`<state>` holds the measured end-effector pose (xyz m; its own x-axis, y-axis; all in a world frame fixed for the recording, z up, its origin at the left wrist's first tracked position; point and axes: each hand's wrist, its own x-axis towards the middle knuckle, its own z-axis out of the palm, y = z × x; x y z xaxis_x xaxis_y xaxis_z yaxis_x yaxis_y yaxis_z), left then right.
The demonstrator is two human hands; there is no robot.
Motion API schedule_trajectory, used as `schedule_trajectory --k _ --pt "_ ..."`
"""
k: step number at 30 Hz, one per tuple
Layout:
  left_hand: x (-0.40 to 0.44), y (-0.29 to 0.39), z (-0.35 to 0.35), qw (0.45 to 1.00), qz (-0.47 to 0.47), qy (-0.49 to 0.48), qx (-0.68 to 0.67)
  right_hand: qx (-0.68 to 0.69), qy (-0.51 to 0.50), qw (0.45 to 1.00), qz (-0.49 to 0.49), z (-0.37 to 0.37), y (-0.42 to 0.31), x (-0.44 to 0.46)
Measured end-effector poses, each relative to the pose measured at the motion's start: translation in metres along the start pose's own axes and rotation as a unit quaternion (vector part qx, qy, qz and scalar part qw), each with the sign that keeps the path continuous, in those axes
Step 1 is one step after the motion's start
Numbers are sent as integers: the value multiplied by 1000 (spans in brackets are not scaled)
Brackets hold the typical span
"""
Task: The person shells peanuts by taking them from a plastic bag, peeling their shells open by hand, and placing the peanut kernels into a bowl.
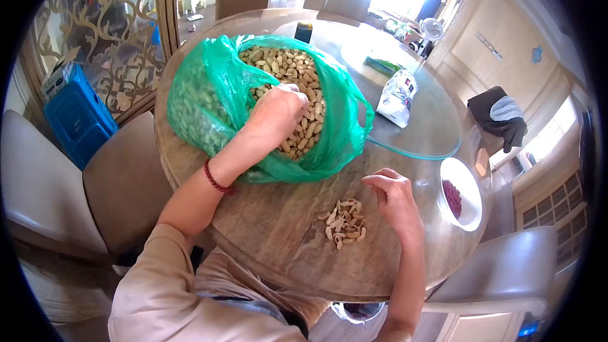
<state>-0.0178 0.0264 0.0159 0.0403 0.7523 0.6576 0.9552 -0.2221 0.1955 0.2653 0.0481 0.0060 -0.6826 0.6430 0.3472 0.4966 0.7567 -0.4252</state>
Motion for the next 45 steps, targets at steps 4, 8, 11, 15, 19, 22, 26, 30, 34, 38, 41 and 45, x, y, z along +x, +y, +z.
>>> schedule_trajectory --k 4,8,11,15,19,22,26,30,34,38,41,45 --pt "-2 21 -18 839 -92 -50 -533 47 59 997 8 -4 -12 1" --pt "-13 47 -14 732 -124 -97 -663 174 96 980 9 3 -15 1" --pt "-24 60 -5 686 -164 -152 -693 254 103 962 13 10 -17 0" --pt "-39 78 8 617 -176 -165 -749 373 77 924 31 14 -19 -2" --pt "-44 85 10 622 -193 -153 -744 426 81 900 44 18 -16 -3" --pt "-45 83 14 616 -199 -146 -748 442 86 891 63 19 -17 -2" --pt "-45 83 17 612 -195 -143 -753 487 100 866 54 20 -16 -2" --pt "-46 82 21 647 -172 -136 -730 523 99 844 70 20 -19 -3" --pt "-47 85 24 710 -139 -118 -680 443 124 886 67 17 -28 -4" --pt "-49 92 24 699 -121 -85 -699 393 114 908 92 15 -30 -6" --pt "-49 91 23 747 -98 -94 -651 394 96 907 112 17 -30 -6" --pt "-52 90 25 792 -85 -103 -596 394 80 910 103 20 -25 -9"
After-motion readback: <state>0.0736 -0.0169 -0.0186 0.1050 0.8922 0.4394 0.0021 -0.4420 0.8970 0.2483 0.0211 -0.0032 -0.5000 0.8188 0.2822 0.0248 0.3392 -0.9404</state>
